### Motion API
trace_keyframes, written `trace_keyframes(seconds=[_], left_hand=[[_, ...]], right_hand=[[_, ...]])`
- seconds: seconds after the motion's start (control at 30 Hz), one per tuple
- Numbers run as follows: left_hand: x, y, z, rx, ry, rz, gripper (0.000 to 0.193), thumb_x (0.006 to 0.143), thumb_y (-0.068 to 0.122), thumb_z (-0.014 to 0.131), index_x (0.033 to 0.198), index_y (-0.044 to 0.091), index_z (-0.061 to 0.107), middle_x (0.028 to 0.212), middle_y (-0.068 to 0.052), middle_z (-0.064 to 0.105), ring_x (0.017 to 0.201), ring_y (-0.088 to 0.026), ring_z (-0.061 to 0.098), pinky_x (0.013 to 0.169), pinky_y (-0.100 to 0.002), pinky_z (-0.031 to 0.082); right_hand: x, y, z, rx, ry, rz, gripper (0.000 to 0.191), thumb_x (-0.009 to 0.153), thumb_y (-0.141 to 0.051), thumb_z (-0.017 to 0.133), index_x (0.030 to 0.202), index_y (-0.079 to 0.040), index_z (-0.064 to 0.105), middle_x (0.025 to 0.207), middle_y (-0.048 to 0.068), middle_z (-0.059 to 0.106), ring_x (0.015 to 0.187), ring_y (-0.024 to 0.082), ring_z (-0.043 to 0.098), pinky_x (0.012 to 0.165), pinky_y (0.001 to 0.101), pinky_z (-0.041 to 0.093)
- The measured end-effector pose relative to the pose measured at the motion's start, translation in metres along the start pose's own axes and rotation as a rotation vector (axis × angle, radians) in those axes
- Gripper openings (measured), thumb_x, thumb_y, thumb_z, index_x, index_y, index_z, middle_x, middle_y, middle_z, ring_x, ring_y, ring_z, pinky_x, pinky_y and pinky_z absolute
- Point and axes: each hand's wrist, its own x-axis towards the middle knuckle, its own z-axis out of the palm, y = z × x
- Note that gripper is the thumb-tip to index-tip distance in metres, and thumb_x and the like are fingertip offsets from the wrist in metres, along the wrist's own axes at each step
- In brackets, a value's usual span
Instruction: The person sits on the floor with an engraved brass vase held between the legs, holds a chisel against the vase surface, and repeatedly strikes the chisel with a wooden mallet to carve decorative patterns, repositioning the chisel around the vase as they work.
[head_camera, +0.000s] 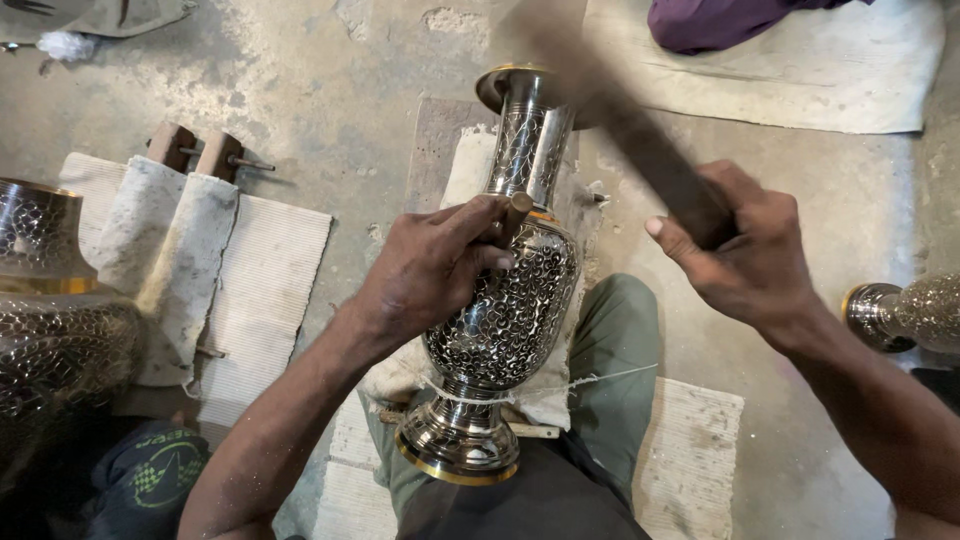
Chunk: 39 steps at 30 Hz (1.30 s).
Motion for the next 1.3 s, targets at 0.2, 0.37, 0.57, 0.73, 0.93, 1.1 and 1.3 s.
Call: trace_keyframes(seconds=[0.2,0.37,0.57,0.73,0.93,1.1,1.3], left_hand=[[-0.002,0.001,0.000,-0.025,0.007,-0.032,0.031,0.092,0.004,0.071,0.122,0.006,0.060,0.103,-0.012,0.076,0.091,-0.028,0.079,0.076,-0.040,0.065],[0.000,0.001,0.000,0.004,0.004,-0.029,0.040,0.090,0.005,0.071,0.128,0.004,0.060,0.103,-0.015,0.075,0.089,-0.030,0.078,0.073,-0.042,0.064],[0.001,0.001,0.001,-0.058,-0.046,-0.042,0.032,0.098,0.009,0.067,0.128,0.008,0.059,0.107,-0.010,0.077,0.091,-0.024,0.080,0.073,-0.036,0.068],[0.002,0.001,0.000,-0.032,-0.042,-0.041,0.032,0.096,0.010,0.069,0.125,0.007,0.059,0.103,-0.011,0.076,0.087,-0.025,0.079,0.070,-0.038,0.066],[0.003,0.001,-0.001,-0.038,-0.028,-0.002,0.029,0.096,0.012,0.071,0.122,0.007,0.060,0.101,-0.010,0.075,0.085,-0.026,0.079,0.069,-0.040,0.064],[0.005,-0.002,-0.002,0.010,-0.049,-0.004,0.026,0.095,0.013,0.075,0.116,0.006,0.061,0.095,-0.010,0.074,0.081,-0.027,0.078,0.067,-0.042,0.061],[0.006,-0.003,-0.004,-0.031,-0.047,0.046,0.031,0.093,0.009,0.072,0.121,0.004,0.061,0.095,-0.011,0.074,0.082,-0.027,0.077,0.066,-0.041,0.062]], right_hand=[[0.008,-0.011,-0.008,-0.117,-0.031,-0.009,0.023,0.094,-0.016,0.077,0.108,-0.002,0.065,0.079,0.006,0.067,0.065,0.015,0.065,0.056,0.0306,0.054],[0.017,-0.012,-0.015,0.013,-0.041,0.211,0.027,0.097,-0.023,0.074,0.109,-0.003,0.061,0.073,0.012,0.061,0.058,0.016,0.062,0.052,0.0308,0.053],[0.014,-0.009,-0.015,-0.152,-0.195,0.278,0.035,0.096,-0.018,0.072,0.125,-0.004,0.059,0.065,0.015,0.059,0.049,0.020,0.057,0.044,0.0355,0.050],[0.011,-0.007,-0.017,-0.191,-0.190,0.117,0.036,0.095,-0.013,0.068,0.128,-0.005,0.058,0.074,0.010,0.063,0.052,0.017,0.058,0.046,0.0335,0.050],[0.008,-0.002,-0.012,-0.218,-0.208,0.138,0.038,0.096,-0.013,0.069,0.132,-0.007,0.058,0.070,0.012,0.060,0.050,0.018,0.056,0.045,0.0332,0.049],[0.005,-0.001,-0.011,-0.307,-0.171,0.000,0.034,0.096,-0.008,0.068,0.128,-0.006,0.059,0.079,0.011,0.064,0.053,0.016,0.058,0.046,0.0303,0.051],[0.000,0.000,-0.015,-0.282,-0.134,-0.050,0.037,0.096,-0.008,0.066,0.131,-0.007,0.057,0.080,0.011,0.065,0.058,0.016,0.060,0.052,0.0306,0.053]])
